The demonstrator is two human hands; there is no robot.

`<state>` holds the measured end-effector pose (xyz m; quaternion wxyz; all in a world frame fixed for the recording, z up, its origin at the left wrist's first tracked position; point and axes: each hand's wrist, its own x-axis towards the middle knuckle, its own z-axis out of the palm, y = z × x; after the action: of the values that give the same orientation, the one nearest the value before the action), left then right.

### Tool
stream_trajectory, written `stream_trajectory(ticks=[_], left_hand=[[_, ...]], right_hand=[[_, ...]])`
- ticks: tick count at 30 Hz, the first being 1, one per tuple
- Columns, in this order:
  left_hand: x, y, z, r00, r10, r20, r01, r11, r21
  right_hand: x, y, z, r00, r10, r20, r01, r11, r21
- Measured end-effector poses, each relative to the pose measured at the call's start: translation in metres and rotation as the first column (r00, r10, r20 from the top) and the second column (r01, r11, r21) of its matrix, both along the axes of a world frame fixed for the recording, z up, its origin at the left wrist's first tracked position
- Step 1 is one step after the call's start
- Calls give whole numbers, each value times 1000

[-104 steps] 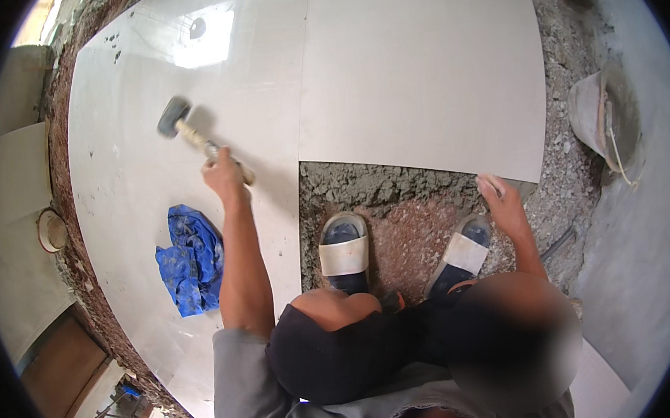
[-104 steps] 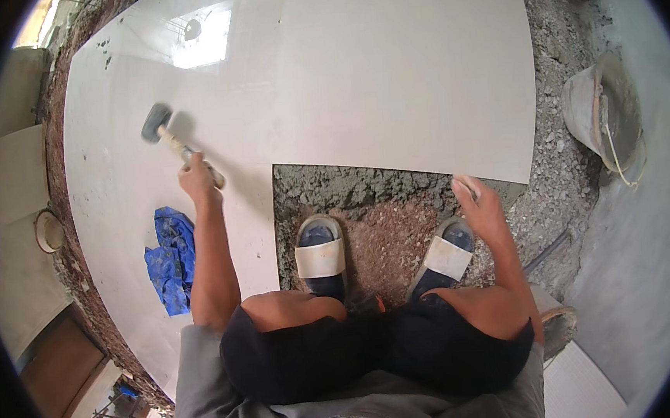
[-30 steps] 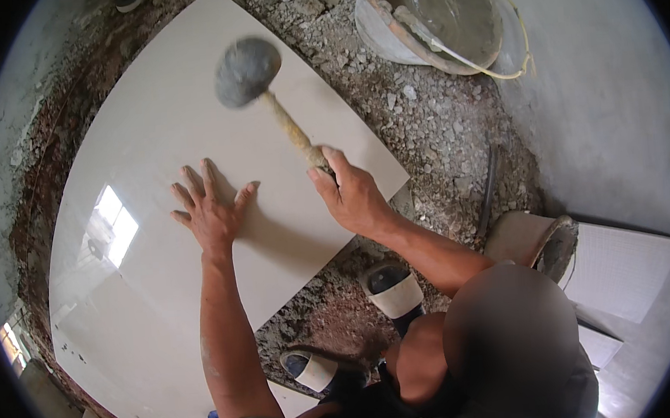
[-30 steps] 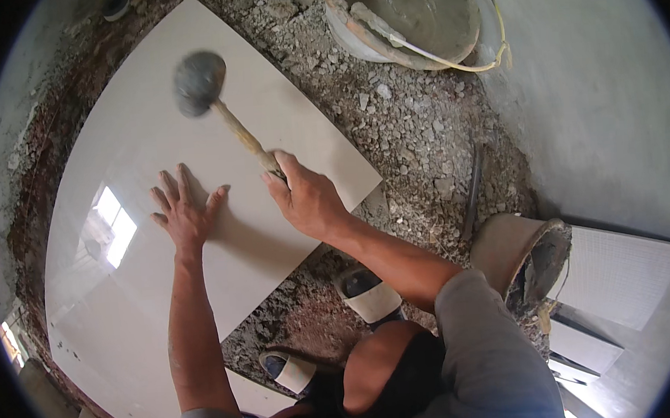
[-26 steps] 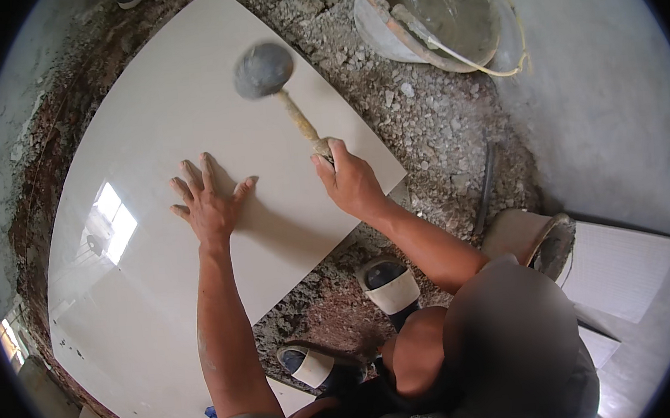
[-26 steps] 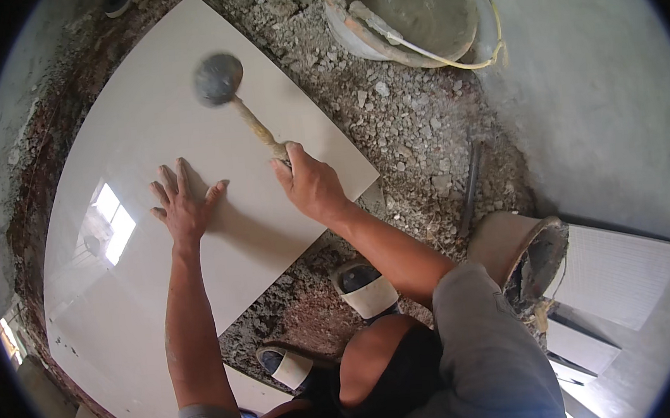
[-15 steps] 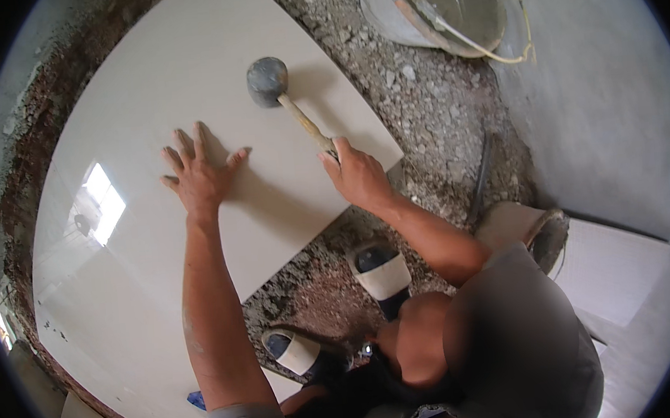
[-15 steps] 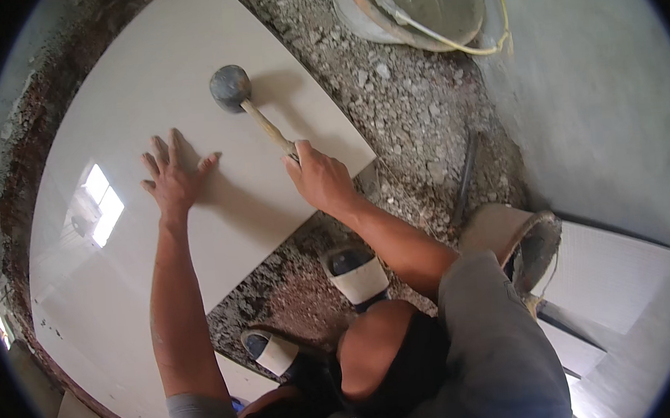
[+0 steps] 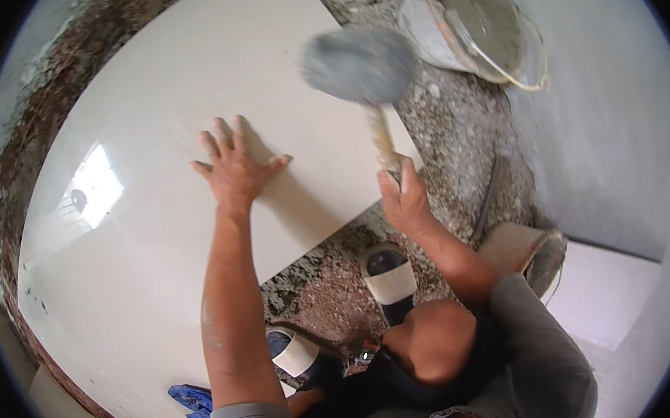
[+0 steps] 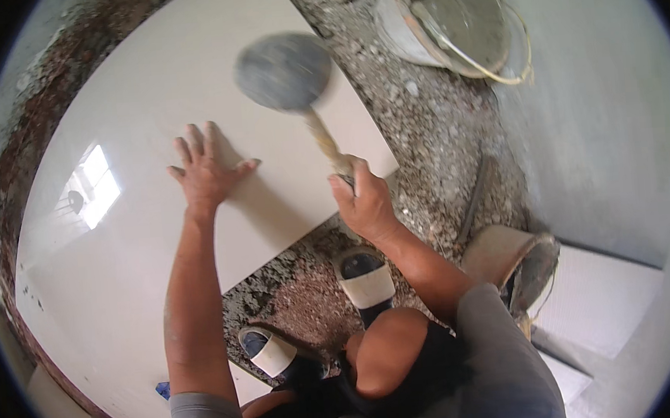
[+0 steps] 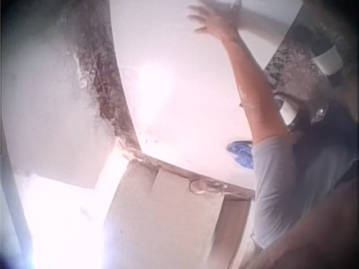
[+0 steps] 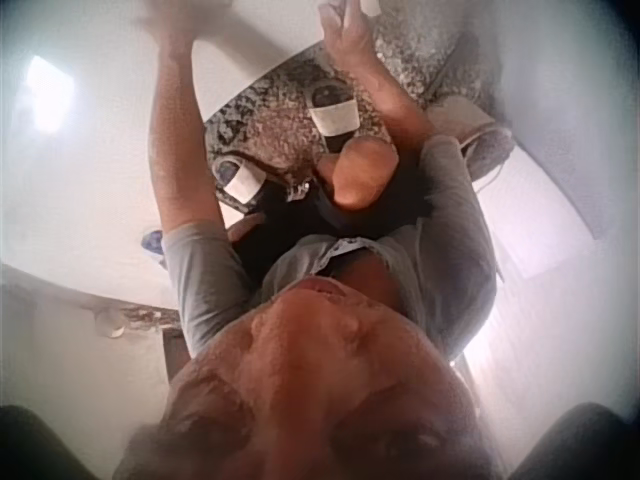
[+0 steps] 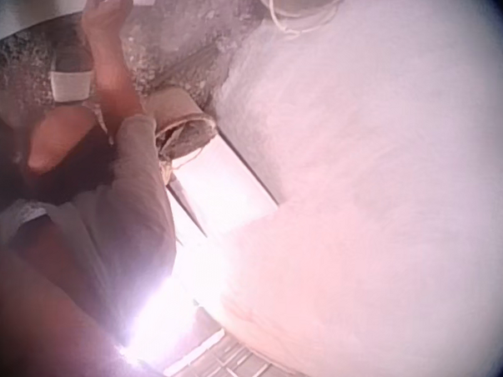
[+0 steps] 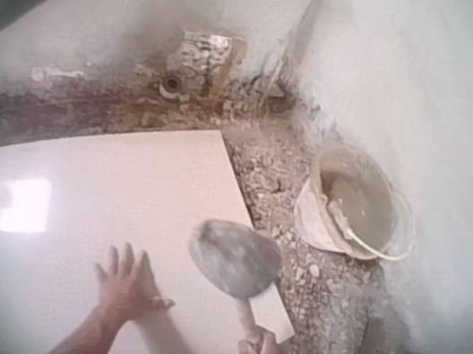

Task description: The person spreads cement on the floor using a trowel, places a large white tile onto the cement, and uses a rubber mallet to tap the tile into place. The person then lifts the tile to check the coverage and continues spreading cement.

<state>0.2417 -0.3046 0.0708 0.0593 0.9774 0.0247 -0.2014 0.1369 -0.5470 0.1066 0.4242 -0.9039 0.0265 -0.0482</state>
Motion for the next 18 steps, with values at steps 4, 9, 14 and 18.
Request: stream_trajectory(ticks=[4,9,14,18], left_hand=[[0,2,6,999,39,-18,-40,998,-52],[0,3,9,998,50,-35,-53,994,-91],[0,3,12,998,48,-50,-52,995,-80],[0,3,11,997,66,-42,-70,993,-91]], right_hand=[[17,3,-6,906,-60,-420,-114,920,-376],[18,-3,-5,988,-118,-101,105,987,-120],[34,-2,-7,955,-93,-282,15,964,-264],[55,4,-11,971,-133,-201,104,984,-147]])
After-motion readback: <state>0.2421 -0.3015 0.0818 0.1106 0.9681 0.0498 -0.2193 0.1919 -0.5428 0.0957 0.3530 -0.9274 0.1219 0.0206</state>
